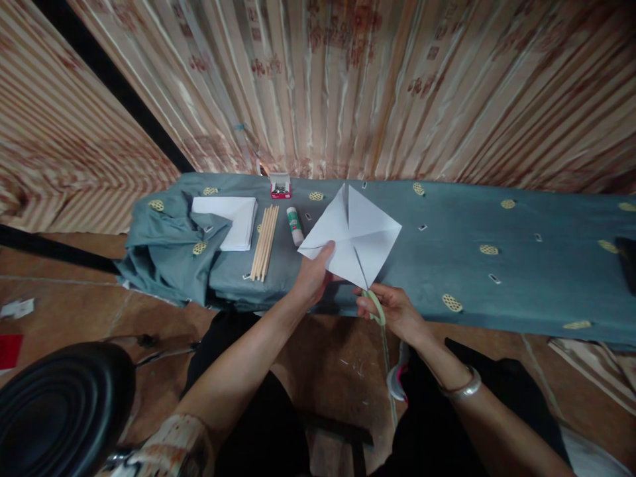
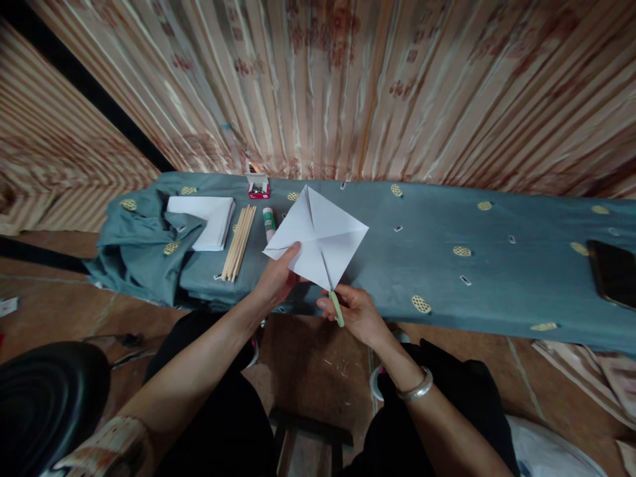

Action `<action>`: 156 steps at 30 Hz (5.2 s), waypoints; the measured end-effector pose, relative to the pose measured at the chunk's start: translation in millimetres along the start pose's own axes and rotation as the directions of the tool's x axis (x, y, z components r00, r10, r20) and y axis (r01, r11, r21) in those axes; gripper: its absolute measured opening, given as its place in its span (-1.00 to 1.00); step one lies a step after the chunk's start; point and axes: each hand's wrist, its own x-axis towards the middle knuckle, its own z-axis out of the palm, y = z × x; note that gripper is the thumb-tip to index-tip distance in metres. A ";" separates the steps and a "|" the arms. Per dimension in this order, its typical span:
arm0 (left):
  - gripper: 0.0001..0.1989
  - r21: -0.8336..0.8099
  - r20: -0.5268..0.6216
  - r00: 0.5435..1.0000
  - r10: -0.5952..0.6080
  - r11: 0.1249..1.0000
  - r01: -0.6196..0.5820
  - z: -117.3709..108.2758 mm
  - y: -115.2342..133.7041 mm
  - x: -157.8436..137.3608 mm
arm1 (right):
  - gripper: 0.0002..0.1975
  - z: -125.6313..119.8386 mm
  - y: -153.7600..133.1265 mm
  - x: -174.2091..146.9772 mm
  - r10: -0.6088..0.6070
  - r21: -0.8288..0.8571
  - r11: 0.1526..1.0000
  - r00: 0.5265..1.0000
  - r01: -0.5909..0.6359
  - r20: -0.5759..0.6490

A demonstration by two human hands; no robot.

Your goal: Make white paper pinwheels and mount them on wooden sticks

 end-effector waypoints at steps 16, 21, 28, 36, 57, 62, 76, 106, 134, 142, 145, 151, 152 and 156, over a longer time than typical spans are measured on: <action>-0.66 -0.032 0.000 1.000 -0.002 0.999 0.002 2.4 -0.9 -0.6 | -0.48 4.0 -5.8 0.6 0.025 0.011 1.000 0.999 -0.025 -0.035; -0.69 -0.047 -0.072 0.997 0.003 0.999 -0.007 -0.2 8.0 2.3 | -0.47 0.2 -0.2 -2.1 0.059 -0.012 0.998 0.991 -0.058 0.121; -0.60 -0.093 -0.139 0.985 0.100 0.989 -0.114 -15.6 32.7 11.0 | -0.49 -32.6 6.2 -19.8 0.181 -0.110 0.982 0.945 -0.156 0.272; -0.57 0.150 0.025 0.999 0.027 0.988 -0.031 -37.2 19.0 10.8 | -0.46 -79.0 -3.9 -26.6 -0.055 -0.020 0.998 0.961 0.051 -0.271; -0.37 0.118 0.369 0.907 -0.204 0.978 0.173 -10.3 -8.0 -11.4 | -0.50 -40.0 2.5 19.8 -0.153 0.140 0.957 0.852 0.254 -0.501; -0.34 0.156 0.240 0.966 -0.093 0.986 0.056 -2.4 -27.5 -15.6 | -0.48 -21.6 1.1 24.5 -0.159 0.164 0.951 0.868 0.264 -0.471; -0.45 0.374 -0.003 0.959 0.285 0.889 -0.263 -19.6 -1.5 19.3 | -0.54 -14.4 3.7 -5.5 -0.031 0.022 0.999 0.997 0.030 0.068; -0.48 0.391 0.010 0.955 0.295 0.878 -0.275 -19.3 -5.0 18.1 | -0.54 -0.5 10.4 -8.1 0.019 -0.006 1.000 0.967 -0.018 0.255; -0.52 0.390 0.013 0.953 0.302 0.876 -0.283 -24.0 -8.6 22.0 | -0.53 5.3 -0.6 -11.0 0.087 0.018 0.996 0.975 -0.092 0.204; -0.54 0.351 0.020 0.953 0.303 0.890 -0.290 -24.1 -9.7 24.1 | -0.51 6.5 2.2 -8.2 0.094 -0.005 0.996 0.979 -0.094 0.179; -0.51 0.331 0.034 0.957 0.288 0.900 -0.283 -23.4 -12.2 23.4 | -0.51 5.8 2.8 -8.1 0.099 -0.006 0.995 0.980 -0.100 0.171; -0.47 0.328 0.020 0.960 0.278 0.906 -0.269 -22.5 -13.7 22.9 | -0.51 5.8 4.7 -7.5 0.076 -0.008 0.997 0.985 -0.076 0.153; -0.47 0.333 0.014 0.961 0.277 0.905 -0.265 -22.4 -13.1 22.8 | -0.51 5.9 4.8 -7.5 0.076 -0.011 0.997 0.985 -0.075 0.152; -0.47 0.335 0.005 0.962 0.274 0.906 -0.260 -22.3 -12.1 22.4 | -0.52 6.3 3.9 -7.6 0.091 -0.018 0.996 0.984 -0.089 0.151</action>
